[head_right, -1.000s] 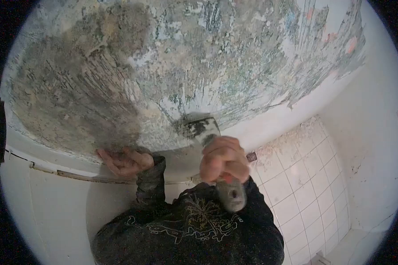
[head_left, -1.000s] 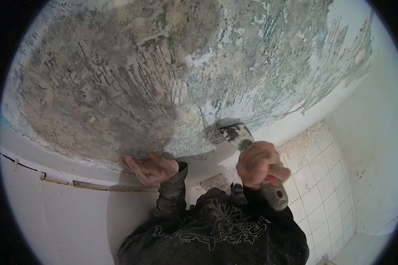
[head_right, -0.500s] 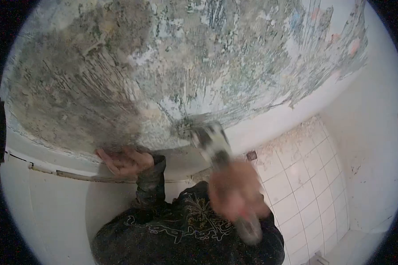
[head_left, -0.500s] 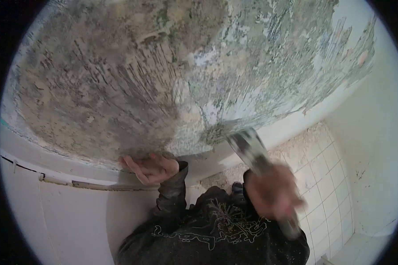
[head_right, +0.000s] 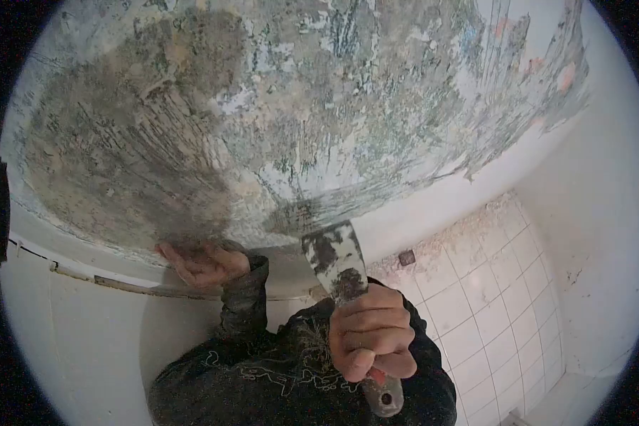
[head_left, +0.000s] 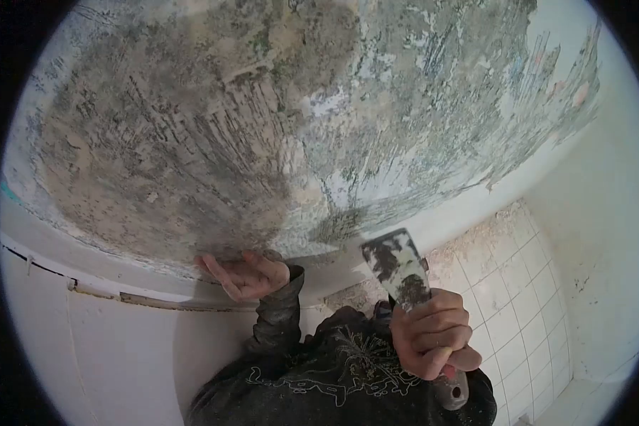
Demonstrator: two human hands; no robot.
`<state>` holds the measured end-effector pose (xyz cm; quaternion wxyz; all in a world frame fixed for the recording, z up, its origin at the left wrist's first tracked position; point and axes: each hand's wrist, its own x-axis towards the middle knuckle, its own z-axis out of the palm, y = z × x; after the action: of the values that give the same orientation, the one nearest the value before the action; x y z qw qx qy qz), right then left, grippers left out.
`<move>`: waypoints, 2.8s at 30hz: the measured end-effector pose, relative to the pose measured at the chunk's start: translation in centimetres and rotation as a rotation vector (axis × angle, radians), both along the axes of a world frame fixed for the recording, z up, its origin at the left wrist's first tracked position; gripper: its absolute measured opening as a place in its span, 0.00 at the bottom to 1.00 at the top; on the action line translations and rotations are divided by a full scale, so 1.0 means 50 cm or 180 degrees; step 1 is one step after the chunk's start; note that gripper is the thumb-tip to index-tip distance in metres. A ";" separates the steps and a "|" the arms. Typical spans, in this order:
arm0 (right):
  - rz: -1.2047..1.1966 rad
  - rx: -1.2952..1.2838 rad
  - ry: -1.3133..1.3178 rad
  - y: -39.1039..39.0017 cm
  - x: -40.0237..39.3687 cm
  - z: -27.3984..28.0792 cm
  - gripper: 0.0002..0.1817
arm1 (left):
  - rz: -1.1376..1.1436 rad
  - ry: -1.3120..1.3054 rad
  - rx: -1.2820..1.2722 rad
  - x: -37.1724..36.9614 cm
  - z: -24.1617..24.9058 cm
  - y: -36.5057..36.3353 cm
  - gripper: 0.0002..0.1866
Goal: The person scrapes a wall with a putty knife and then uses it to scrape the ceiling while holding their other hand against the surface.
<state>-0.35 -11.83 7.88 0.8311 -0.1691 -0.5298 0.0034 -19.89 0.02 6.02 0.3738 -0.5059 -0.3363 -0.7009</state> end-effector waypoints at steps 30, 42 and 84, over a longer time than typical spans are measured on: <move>0.0034 -0.2367 -0.1895 -0.042 0.034 -0.197 0.15 | 0.0313 0.1363 -0.2593 0.198 -0.003 -0.047 0.42; -0.0270 -0.1047 -0.0517 -0.093 0.201 0.110 0.16 | -0.1362 0.1075 -0.0845 0.040 0.025 -0.060 0.19; -0.1006 -0.1297 -0.2223 0.009 0.046 0.229 0.05 | -0.0389 0.0698 -0.0507 -0.018 0.003 -0.022 0.24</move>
<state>1.93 -11.36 19.32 0.5419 -0.3998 -0.7353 -0.0768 -20.81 -1.09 6.15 0.3235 -0.6271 -0.3166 -0.6340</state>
